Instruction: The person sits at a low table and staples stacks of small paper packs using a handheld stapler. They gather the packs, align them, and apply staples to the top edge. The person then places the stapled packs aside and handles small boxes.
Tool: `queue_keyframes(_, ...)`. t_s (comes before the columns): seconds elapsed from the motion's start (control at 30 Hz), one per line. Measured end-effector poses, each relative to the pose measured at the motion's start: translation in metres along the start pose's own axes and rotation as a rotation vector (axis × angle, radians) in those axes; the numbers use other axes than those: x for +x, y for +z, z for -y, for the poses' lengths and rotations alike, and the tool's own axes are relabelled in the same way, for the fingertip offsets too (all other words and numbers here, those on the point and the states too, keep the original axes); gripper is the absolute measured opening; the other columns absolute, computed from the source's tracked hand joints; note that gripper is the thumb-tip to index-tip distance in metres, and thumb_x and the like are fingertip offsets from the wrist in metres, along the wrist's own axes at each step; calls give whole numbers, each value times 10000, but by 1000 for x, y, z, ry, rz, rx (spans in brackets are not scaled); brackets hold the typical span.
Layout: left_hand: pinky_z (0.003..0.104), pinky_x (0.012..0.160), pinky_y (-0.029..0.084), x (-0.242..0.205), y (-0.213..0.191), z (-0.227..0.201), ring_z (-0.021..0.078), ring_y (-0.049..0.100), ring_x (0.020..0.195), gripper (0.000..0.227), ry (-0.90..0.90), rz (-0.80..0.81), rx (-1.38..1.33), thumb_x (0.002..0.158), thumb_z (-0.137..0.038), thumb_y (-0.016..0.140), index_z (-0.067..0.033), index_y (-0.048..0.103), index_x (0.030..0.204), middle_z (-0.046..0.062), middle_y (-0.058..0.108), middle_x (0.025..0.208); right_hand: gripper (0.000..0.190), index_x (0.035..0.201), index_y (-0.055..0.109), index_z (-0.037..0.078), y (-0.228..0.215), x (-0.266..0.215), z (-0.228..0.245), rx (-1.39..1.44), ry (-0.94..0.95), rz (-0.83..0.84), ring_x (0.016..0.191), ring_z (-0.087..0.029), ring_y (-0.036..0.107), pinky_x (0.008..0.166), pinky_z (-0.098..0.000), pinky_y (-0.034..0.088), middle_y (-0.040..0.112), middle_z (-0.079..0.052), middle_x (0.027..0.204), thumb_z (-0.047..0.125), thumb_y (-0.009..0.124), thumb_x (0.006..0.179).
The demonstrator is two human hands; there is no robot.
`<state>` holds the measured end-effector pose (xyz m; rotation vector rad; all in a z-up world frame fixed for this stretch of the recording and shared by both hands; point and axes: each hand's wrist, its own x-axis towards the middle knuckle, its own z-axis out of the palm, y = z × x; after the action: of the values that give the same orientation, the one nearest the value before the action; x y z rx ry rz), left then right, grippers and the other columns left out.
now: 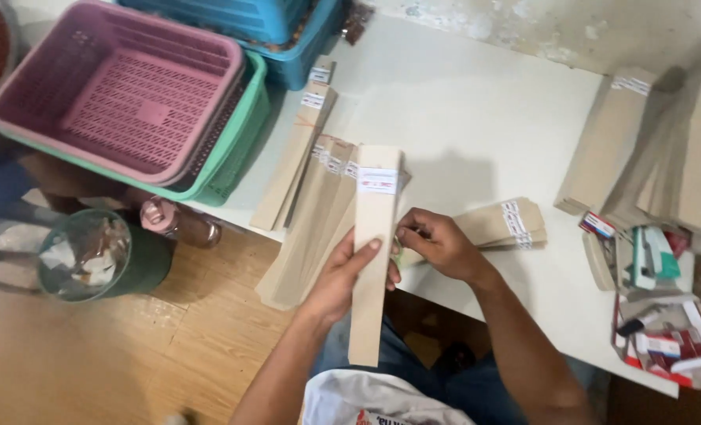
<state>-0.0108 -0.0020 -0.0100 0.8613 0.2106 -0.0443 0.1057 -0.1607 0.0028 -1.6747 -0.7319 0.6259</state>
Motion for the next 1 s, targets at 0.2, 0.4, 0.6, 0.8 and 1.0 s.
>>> queue_keyframes(0.2, 466, 649, 647, -17, 12, -23, 353, 759, 707, 342, -4, 79, 33, 1020, -208, 577, -15, 514, 1294, 261, 707, 868, 128, 1001, 676, 5, -4, -16, -17, 47, 87, -100, 789, -168, 585, 766, -383, 539, 694, -69, 824, 105, 599, 1027)
queue_keyframes(0.4, 421, 677, 635, -9, 12, -13, 309, 755, 703, 405, -31, 64, 168, 1049, -172, 538, 12, 467, 1403, 230, 709, 783, 105, 997, 725, 12, -8, -26, 19, -49, 41, -44, 790, -177, 629, 784, -401, 560, 706, -89, 821, 102, 676, 974)
queue_keyframes(0.6, 403, 637, 626, -8, 24, -18, 283, 733, 649, 374, -21, 74, 255, 1050, -167, 537, 26, 516, 1369, 199, 698, 716, 111, 996, 691, 5, -10, -30, 24, -39, 16, -112, 749, -163, 594, 704, -370, 528, 664, -89, 769, 111, 663, 981)
queue_keyframes(0.8, 338, 579, 597, -1, 19, -13, 247, 715, 586, 235, 110, -77, 353, 1015, -163, 594, 5, 580, 1178, 217, 729, 702, 82, 941, 670, 27, -20, -39, -31, 141, -27, -55, 812, -155, 585, 779, -350, 528, 668, -59, 831, 91, 634, 978)
queue_keyframes(1.0, 449, 593, 641, 6, 8, 10, 350, 744, 695, 248, 142, -145, -8, 1000, -122, 600, 20, 535, 1193, 240, 725, 1061, 119, 953, 594, 137, -19, -43, -67, 1036, -133, -200, 994, -243, 629, 959, -436, 501, 619, -67, 918, 239, 543, 990)
